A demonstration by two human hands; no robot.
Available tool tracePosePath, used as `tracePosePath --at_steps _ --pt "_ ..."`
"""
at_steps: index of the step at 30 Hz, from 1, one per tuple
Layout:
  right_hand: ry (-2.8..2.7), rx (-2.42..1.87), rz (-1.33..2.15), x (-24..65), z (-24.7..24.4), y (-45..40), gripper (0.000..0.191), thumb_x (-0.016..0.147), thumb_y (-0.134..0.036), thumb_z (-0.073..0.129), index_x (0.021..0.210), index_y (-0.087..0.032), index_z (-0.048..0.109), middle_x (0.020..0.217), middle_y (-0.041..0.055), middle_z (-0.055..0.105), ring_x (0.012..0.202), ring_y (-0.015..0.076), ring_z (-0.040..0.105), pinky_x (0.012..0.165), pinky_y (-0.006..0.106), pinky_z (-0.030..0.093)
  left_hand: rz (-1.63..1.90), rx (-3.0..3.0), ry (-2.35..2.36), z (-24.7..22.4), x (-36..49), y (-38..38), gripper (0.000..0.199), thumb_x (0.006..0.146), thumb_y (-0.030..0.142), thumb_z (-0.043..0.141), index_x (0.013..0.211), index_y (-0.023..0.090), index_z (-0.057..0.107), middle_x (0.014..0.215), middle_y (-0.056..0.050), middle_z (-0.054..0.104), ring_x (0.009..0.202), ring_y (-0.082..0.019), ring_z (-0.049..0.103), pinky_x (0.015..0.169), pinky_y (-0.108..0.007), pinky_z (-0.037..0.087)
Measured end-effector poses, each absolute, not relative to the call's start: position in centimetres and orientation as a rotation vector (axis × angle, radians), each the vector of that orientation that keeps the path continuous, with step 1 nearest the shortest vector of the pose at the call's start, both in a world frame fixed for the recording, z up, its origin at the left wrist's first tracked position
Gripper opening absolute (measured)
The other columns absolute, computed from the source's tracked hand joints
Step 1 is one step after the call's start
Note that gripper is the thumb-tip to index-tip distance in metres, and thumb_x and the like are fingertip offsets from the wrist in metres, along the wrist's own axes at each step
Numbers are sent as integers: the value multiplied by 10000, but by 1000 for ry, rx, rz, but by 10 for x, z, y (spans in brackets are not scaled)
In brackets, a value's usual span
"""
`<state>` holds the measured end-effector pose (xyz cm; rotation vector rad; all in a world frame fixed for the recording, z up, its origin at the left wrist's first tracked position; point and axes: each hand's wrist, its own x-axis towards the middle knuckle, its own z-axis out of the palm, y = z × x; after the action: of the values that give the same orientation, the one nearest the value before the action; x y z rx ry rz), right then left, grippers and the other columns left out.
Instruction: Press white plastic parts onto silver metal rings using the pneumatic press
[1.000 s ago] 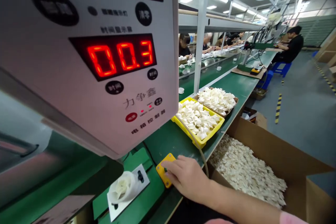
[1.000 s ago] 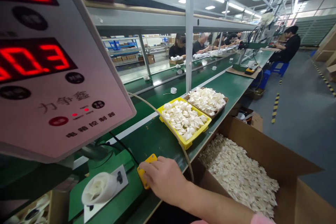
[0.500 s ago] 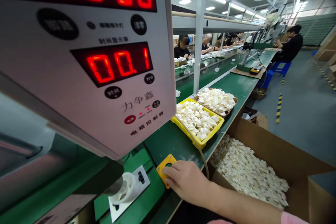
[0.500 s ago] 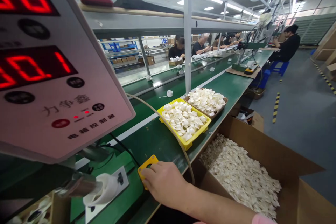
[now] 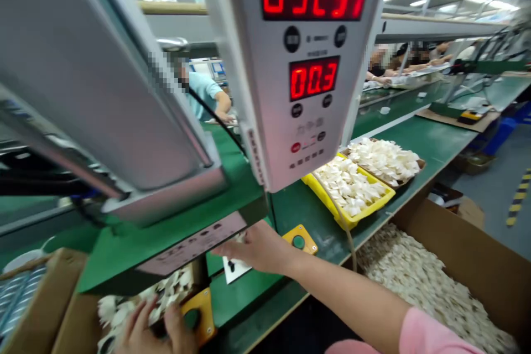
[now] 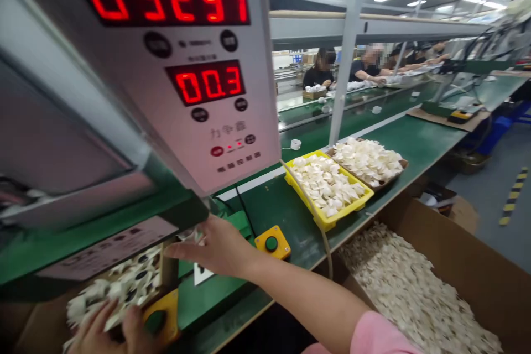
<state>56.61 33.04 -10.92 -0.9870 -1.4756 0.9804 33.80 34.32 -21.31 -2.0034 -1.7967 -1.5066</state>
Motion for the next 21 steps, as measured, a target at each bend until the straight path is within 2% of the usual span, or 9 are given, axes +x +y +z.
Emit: tracePosePath --at_steps 3,7,10,13,16,19,21 --pt "-1382 -1060 1263 556 -117 323 424 783 -408 618 1147 -202 547 646 -44 545 500 83 499 406 164 380 -1423 -1954 -1694 -218 342 342 304 804 333 514 982 106 609 1003 -190 609 1026 -351 551 931 -511 400" --pt "-1363 -1165 1529 546 -131 311 481 696 -281 689 1143 -217 525 664 -53 547 482 80 492 375 160 380 -1395 -1952 -1625 -221 346 332 257 829 300 509 1005 127 583 1030 -170 599 1066 -314 523 948 -511 384" --pt "-1476 -1172 1429 526 -132 324 282 702 -230 667 973 -184 608 664 -46 554 513 68 491 470 173 429 -1395 -1907 -1638 -223 349 327 255 845 271 503 1036 117 570 1067 -177 588 1111 -307 496 972 -514 362" --pt "-1551 -1171 1212 495 -129 352 136 740 -258 644 847 -176 624 820 3 621 738 123 579 669 233 497 -1377 -1910 -1628 -224 350 324 234 839 237 521 1025 108 578 1062 -177 583 1136 -316 470 978 -518 357" --pt "-1586 -1155 1106 469 -126 375 222 772 -227 613 993 -206 604 1088 48 610 999 180 574 809 291 494 -1354 -1929 -1617 -227 349 322 204 828 209 536 996 106 589 1055 -176 580 1156 -327 444 982 -525 352" --pt "-1624 -1126 1100 465 -128 375 283 805 -229 572 1088 -218 576 1158 53 591 1113 192 534 868 309 477 -1338 -1943 -1619 -232 346 322 181 835 193 519 984 122 594 1046 -159 587 1151 -315 446 985 -525 356" --pt "-1647 -1110 1082 478 -129 362 287 826 -256 550 1110 -217 571 1147 46 604 1090 181 549 882 308 469 -1336 -1951 -1623 -234 345 323 174 840 186 505 979 138 597 1037 -144 595 1136 -300 459 992 -525 352"
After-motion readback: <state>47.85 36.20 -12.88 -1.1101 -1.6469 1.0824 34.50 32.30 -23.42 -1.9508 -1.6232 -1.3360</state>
